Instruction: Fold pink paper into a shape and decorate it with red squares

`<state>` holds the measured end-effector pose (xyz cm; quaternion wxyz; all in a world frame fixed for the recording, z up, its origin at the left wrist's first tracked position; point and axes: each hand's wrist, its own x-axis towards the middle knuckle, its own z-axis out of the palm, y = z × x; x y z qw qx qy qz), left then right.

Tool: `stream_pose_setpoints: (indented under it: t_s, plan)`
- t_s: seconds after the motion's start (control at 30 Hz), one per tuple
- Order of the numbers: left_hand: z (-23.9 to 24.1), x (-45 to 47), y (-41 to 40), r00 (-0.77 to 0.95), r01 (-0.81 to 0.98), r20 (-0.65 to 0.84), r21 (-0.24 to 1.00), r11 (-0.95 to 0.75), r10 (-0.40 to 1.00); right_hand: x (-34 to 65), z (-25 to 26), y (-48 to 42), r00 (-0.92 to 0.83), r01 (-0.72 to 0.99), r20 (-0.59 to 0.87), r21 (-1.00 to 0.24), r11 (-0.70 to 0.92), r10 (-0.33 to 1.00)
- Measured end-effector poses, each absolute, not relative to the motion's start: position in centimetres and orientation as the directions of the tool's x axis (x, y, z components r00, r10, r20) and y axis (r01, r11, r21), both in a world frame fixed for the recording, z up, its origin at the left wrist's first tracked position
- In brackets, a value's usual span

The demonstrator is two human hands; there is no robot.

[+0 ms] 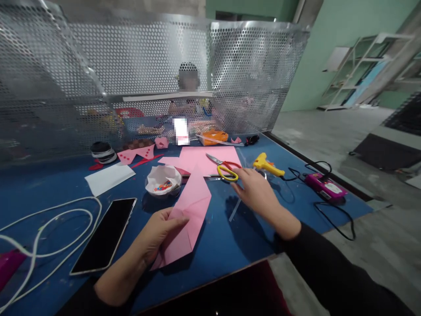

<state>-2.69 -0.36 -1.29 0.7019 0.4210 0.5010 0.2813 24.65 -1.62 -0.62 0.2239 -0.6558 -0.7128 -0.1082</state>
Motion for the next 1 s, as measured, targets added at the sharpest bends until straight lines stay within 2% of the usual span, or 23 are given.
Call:
stream_pose_setpoints:
  t_s: [0.13, 0.23, 0.37, 0.5, 0.63, 0.8, 0.9, 1.0]
  plan:
    - [-1.4, -2.9, -0.6, 0.368, -0.024, -0.440, 0.876, 0.481, 0.819, 25.8, -0.3, 4.3, 0.082, 0.992, 0.204, -0.111, -0.060, 0.976]
    - [-1.4, -3.1, -0.8, 0.366, -0.040, -0.436, 0.876, 0.481, 0.822, 25.9, -0.9, 7.2, 0.131, 0.988, 0.055, -0.090, -0.126, 0.990]
    - [-1.5, -3.3, -0.8, 0.356, -0.051, -0.439, 0.872, 0.486, 0.825, 26.1, -1.7, 8.9, 0.147, 0.985, -0.055, -0.087, -0.151, 0.988]
    - [-1.4, -3.3, -0.9, 0.356, -0.063, -0.429, 0.875, 0.480, 0.830, 26.8, -1.6, 9.6, 0.159, 0.976, -0.113, -0.134, -0.174, 0.981]
    - [-1.5, -3.4, -0.7, 0.339, -0.058, -0.405, 0.892, 0.448, 0.849, 27.6, -1.0, 10.0, 0.163, 0.948, -0.077, -0.264, -0.177, 0.984]
    - [-1.6, -3.7, -0.3, 0.328, -0.044, -0.372, 0.912, 0.408, 0.868, 27.9, -0.1, 8.8, 0.234, 0.825, 0.051, -0.539, -0.170, 0.971]
    - [-0.7, -3.9, 0.1, 0.317, -0.051, -0.340, 0.926, 0.374, 0.886, 26.6, 0.5, 6.1, 0.232, 0.693, 0.154, -0.719, -0.052, 0.960]
    - [0.8, -4.2, 0.6, 0.296, -0.059, -0.305, 0.940, 0.336, 0.905, 24.4, 1.1, 3.0, 0.181, 0.528, 0.267, -0.838, 0.135, 0.947]
